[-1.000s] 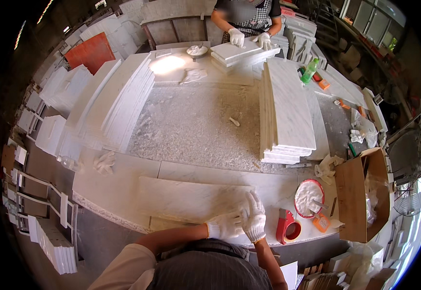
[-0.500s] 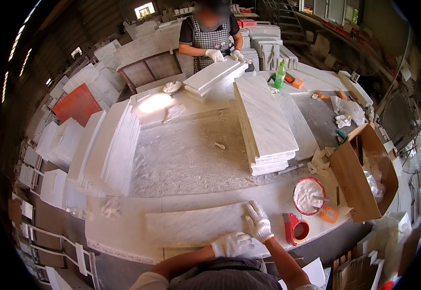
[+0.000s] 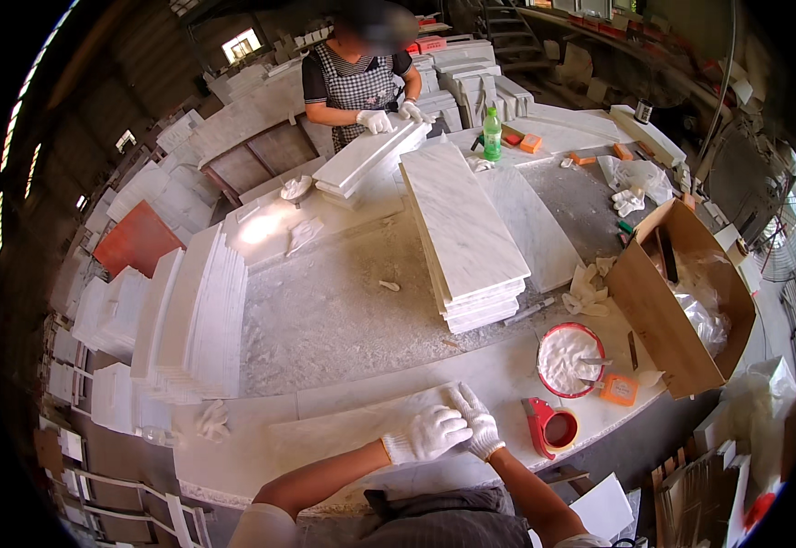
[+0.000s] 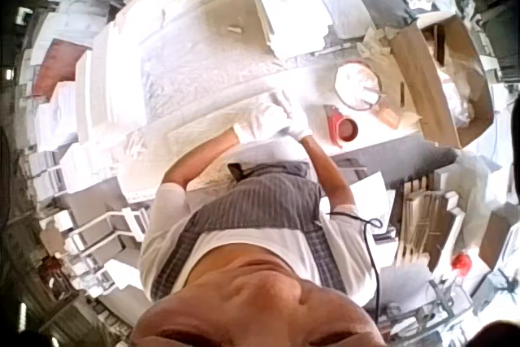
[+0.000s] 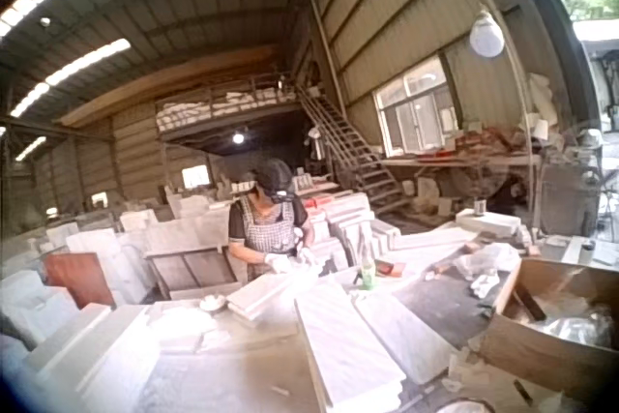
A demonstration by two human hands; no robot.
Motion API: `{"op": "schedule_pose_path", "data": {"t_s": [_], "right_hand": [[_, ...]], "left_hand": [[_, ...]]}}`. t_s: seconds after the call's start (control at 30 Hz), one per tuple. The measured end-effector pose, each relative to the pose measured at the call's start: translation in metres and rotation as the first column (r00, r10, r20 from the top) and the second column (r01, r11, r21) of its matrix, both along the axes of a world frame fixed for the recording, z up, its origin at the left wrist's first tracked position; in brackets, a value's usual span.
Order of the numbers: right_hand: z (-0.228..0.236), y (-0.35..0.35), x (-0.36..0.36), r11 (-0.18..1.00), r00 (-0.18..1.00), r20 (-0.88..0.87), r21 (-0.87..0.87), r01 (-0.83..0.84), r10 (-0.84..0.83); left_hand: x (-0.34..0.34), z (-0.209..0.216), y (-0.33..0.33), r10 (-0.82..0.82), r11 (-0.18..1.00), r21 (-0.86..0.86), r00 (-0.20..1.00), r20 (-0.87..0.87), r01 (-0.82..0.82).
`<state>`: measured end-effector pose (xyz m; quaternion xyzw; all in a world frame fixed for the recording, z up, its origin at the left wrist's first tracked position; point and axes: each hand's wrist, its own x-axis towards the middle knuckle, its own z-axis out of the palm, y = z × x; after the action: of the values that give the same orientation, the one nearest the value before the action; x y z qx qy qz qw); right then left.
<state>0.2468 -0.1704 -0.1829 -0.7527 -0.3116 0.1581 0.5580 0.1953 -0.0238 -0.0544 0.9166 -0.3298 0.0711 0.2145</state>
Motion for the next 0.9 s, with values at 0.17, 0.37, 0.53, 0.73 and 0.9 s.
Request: {"op": "schedule_pose_path", "data": {"t_s": [0.17,0.37,0.53,0.73,0.9], "right_hand": [[0.032,-0.006,0.001,0.988,0.989,0.134,-0.151,-0.035,0.056],[0.041,-0.008,0.003,0.989,0.992,0.127,-0.145,0.041,-0.023],[0.040,-0.007,0.005,0.988,0.991,0.132,-0.150,0.039,-0.019],[0.045,-0.009,0.009,0.986,0.993,0.121,-0.164,0.025,-0.005],[0.049,-0.007,0.012,0.982,0.994,0.108,-0.189,0.004,0.017]], "left_hand": [[0.056,0.036,0.014,0.072,0.989,0.111,0.974,0.214,-0.098],[0.141,0.068,0.012,0.095,0.963,0.202,0.929,0.358,-0.177],[0.195,0.090,0.002,0.234,0.928,0.209,0.919,0.316,-0.308],[0.254,0.083,-0.005,0.235,0.883,0.337,0.930,0.284,-0.326],[0.274,0.079,-0.013,0.231,0.851,0.438,0.956,0.184,-0.290]]}}
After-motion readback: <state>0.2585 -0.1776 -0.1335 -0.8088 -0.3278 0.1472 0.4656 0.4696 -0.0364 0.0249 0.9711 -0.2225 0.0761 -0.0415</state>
